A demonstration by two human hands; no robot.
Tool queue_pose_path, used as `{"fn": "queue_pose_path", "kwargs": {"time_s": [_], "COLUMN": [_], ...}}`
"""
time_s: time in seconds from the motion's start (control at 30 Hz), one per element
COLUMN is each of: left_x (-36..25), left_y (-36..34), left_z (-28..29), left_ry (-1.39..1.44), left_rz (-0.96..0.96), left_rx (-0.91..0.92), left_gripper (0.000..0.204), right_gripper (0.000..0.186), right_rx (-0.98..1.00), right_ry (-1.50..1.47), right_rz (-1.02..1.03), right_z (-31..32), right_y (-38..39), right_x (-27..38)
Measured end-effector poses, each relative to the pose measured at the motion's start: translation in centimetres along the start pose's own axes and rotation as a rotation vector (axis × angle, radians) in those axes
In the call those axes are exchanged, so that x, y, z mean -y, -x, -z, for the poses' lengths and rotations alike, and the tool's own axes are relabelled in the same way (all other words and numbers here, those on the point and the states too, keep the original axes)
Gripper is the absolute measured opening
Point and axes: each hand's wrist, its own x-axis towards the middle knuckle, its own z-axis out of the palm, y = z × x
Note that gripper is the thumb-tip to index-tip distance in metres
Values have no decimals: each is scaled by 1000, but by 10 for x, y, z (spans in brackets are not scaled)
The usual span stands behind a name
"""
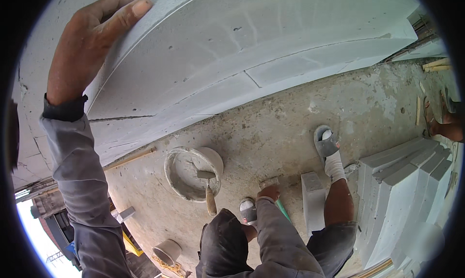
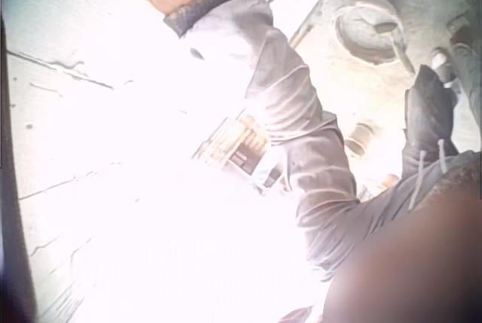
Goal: The person builds a wall by applying mortar from a bucket onto lightweight concrete blocks with a trowel, then laying the blocks and tapping them into place with a rubber mallet.
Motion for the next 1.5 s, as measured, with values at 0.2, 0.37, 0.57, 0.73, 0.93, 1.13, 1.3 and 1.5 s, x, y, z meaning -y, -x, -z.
{"fn": "queue_pose_path", "kwargs": {"time_s": [0.2,0.37,0.57,0.73,0.93,1.13,1.3,1.5], "left_x": [-8,-25,-44,-30,-26,-45,-46,-49], "left_y": [-8,1,-10,-4,-7,-14,-12,-11], "left_z": [2,7,-9,22,5,14,14,12], "left_ry": [-78,-152,-96,-119,-131,-97,-67,-79], "left_rz": [89,210,168,313,299,466,434,474], "left_rx": [45,21,-21,40,54,161,146,175], "left_gripper": [62,56,55,50,50,54,55,49], "right_gripper": [75,53,16,15,16,19,15,14], "right_rx": [-73,33,469,176,-242,-435,-416,-354], "right_ry": [-104,-214,-223,-1219,-1468,-1159,-1006,-953], "right_rz": [-363,-358,36,-189,178,70,185,266], "right_z": [8,12,72,281,533,696,751,722], "right_y": [13,6,-8,121,173,123,96,91], "right_x": [28,56,36,112,97,85,94,125]}}
